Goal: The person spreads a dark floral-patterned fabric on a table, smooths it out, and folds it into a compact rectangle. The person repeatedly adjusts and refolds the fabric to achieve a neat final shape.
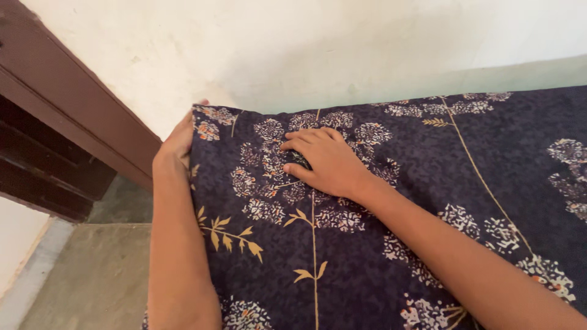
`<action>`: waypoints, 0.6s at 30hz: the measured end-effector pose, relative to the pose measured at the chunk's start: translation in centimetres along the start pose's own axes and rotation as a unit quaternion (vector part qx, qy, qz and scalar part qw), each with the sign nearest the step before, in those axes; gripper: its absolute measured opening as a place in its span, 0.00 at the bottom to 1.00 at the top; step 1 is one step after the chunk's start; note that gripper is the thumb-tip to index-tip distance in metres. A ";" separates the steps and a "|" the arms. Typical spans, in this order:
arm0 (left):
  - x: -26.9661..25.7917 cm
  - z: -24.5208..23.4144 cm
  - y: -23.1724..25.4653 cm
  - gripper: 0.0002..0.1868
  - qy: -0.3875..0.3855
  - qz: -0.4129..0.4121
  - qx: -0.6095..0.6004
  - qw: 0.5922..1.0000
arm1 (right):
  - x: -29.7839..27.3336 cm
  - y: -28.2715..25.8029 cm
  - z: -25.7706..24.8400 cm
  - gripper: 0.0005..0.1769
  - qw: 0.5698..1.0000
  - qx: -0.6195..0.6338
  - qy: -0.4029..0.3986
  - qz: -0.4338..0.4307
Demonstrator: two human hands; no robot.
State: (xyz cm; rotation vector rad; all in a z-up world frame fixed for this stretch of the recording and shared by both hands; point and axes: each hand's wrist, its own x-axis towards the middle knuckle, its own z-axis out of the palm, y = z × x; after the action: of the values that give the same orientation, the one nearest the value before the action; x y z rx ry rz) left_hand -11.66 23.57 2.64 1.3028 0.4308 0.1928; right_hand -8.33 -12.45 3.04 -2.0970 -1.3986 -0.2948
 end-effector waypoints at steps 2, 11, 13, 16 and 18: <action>0.4 0.0 0.4 0.26 0.012 -0.044 0.035 0.998 | 0.0 -0.1 -0.1 0.24 1.000 0.000 0.000 0.001; 3.7 -4.2 -0.2 0.29 0.084 0.028 0.109 0.990 | 0.0 0.1 0.1 0.24 1.000 -0.002 0.006 -0.008; 4.8 -5.0 -0.7 0.25 0.157 0.042 0.085 0.983 | 0.1 0.1 0.0 0.23 1.000 0.002 -0.002 -0.004; 5.5 -4.7 -1.0 0.11 0.255 0.133 0.057 0.956 | 0.0 0.1 0.0 0.24 1.000 0.009 -0.007 -0.006; 4.4 -3.3 -0.2 0.11 0.322 0.178 0.153 0.917 | -0.1 0.3 0.2 0.25 1.000 -0.008 0.000 0.002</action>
State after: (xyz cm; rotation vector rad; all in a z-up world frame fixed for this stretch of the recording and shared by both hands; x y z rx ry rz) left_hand -9.01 28.11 0.95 1.6100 0.8018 0.9098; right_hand -8.14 -12.47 2.80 -2.1127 -1.3952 -0.3049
